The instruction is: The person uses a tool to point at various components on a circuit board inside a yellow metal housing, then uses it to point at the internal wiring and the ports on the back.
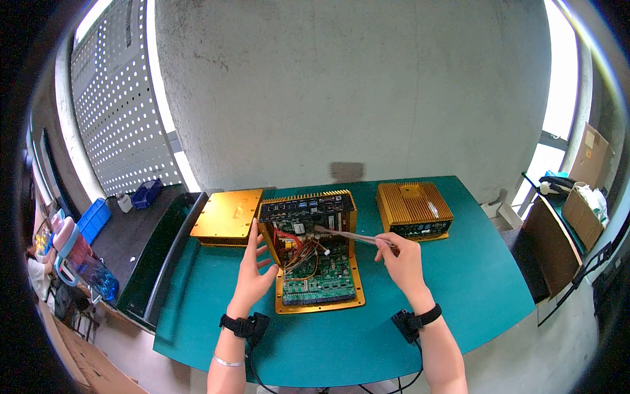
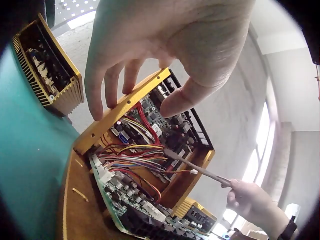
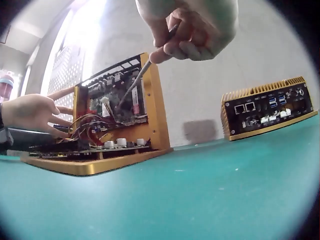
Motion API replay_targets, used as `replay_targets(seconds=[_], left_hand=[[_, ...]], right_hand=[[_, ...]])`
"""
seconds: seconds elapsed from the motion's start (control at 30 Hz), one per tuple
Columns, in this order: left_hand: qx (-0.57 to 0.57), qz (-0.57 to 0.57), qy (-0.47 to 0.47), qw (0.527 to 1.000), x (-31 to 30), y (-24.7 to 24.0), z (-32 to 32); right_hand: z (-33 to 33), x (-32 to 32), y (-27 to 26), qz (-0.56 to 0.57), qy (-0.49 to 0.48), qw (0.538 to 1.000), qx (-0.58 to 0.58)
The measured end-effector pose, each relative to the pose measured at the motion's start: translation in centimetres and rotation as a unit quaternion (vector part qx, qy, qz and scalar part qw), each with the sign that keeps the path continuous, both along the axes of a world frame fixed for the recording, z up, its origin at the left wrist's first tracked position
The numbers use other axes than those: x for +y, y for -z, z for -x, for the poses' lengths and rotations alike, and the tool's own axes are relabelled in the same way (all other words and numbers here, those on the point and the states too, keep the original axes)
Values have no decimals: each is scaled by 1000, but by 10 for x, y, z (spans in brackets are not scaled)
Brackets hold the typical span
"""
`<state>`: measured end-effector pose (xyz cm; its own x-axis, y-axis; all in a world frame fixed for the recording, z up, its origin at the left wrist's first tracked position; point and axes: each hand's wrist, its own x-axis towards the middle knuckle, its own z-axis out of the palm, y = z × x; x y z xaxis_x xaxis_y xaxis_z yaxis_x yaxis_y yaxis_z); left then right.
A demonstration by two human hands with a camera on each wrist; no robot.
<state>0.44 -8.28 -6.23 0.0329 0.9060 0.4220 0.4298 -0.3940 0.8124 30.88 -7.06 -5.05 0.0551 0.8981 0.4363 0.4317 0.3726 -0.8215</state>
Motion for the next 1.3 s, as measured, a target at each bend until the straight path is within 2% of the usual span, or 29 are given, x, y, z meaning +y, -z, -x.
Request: replay_targets(seconds=[0.1, 0.17, 0.27, 0.6, 0.77, 0.93, 1.0, 1.17, 1.3], left_hand=[[-2, 1, -1, 1000, 0, -1, 0], [-4, 1, -1, 1000, -1, -1, 0], [-2, 1, 0, 1000, 0, -1, 0], [-4, 5, -4, 1000, 0, 0, 0], [-3, 11, -5, 1000, -2, -3, -1], [2, 17, -8, 1000, -4, -4, -2], [-8, 8, 0, 1000, -6, -7, -4], [-16, 22, 11, 1000, -6, -8, -3], [-19, 24, 19, 999, -6, -7, -3]], right_hand=[[-1, 0, -1, 12, -5, 1000, 9], [2, -2, -6, 1, -20, 997, 77], [5, -3, -10, 4, -18, 996, 88], [-1, -2, -6, 12, -19, 1000, 10], [3, -8, -17, -14, -15, 994, 106], [10, -10, -13, -31, -24, 994, 102], [12, -12, -11, -20, -19, 999, 21], [7, -8, -5, -7, -24, 999, -23], [9, -11, -13, -3, -29, 999, 19]])
